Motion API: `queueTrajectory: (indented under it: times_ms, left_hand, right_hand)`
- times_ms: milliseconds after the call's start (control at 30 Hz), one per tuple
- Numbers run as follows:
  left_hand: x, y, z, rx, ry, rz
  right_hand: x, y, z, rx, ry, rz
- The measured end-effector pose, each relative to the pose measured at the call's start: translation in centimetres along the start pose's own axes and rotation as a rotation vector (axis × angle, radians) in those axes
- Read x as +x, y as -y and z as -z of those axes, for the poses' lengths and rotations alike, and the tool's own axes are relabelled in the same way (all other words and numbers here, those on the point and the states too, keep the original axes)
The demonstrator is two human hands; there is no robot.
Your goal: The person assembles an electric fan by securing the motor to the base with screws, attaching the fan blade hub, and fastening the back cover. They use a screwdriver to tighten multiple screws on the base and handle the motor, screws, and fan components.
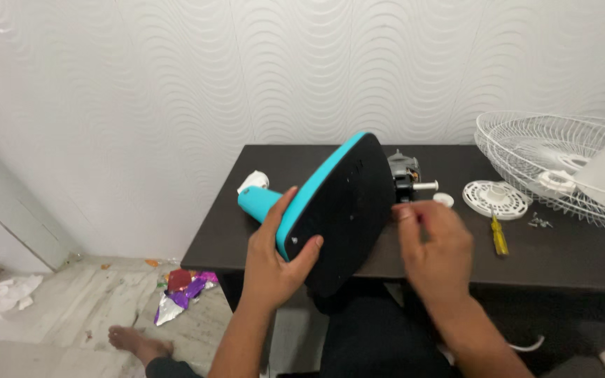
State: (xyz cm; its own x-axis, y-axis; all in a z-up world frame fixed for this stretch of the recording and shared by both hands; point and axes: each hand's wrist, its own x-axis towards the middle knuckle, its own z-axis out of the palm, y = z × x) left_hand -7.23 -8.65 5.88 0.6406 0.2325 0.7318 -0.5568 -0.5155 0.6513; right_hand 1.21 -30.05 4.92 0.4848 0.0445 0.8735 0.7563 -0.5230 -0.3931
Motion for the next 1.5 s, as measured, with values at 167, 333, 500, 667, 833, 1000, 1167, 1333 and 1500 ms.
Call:
queueTrajectory:
  times_ms: [167, 333, 500, 667, 833, 1000, 1167, 1333, 1500]
  left_hand:
    - [-0.5, 0.5, 0.0, -0.032, 0.022, -0.037]
    - [-0.2, 0.3, -0.3, -0.047, 0.055, -0.009]
    - [0.1, -0.4, -0.2, -0.028, 0.076, 0.004]
    - [0.0, -0.5, 0.1, -0.002, 0.054, -0.003]
    - [-0.4, -0.6, 0.4, -0.050, 0.047, 0.028]
    - [-0.3, -0.8, 0.4, -0.013, 0.046, 0.125]
    - [-0.9, -1.8, 0.2, -0.034, 0.024, 0.005]
    - [-1.3, -2.7, -0.1, 0.006, 0.014, 0.018]
    - [-1.5, -2.9, -0.2, 0.066, 0.020, 0.082]
  right_hand:
    - [-0.6, -10.1, 3.7, -0.292, -0.021, -0.048]
    - [-1.9, -16.4, 5.8, -0.553, 0.192, -0.156]
    - [-1.7, -17.6, 5.3, -0.712, 0.441, -0.385]
    - [-0.9, -16.9, 5.3, -0.656, 0.494, -0.535]
    - [-0.9, -13.6, 6.4, -0.575, 0.286, -0.501]
    - [-1.6, -4.3, 7.4, -0.149, 0.002, -0.283]
    - [-3.3, 5.9, 7.1, 0.143, 0.213, -0.013]
    - [-2.2, 9.1, 6.9, 0.257, 0.265, -0.041]
    - [-1.9, 8.9, 6.5, 0.249, 0.314, 0.029]
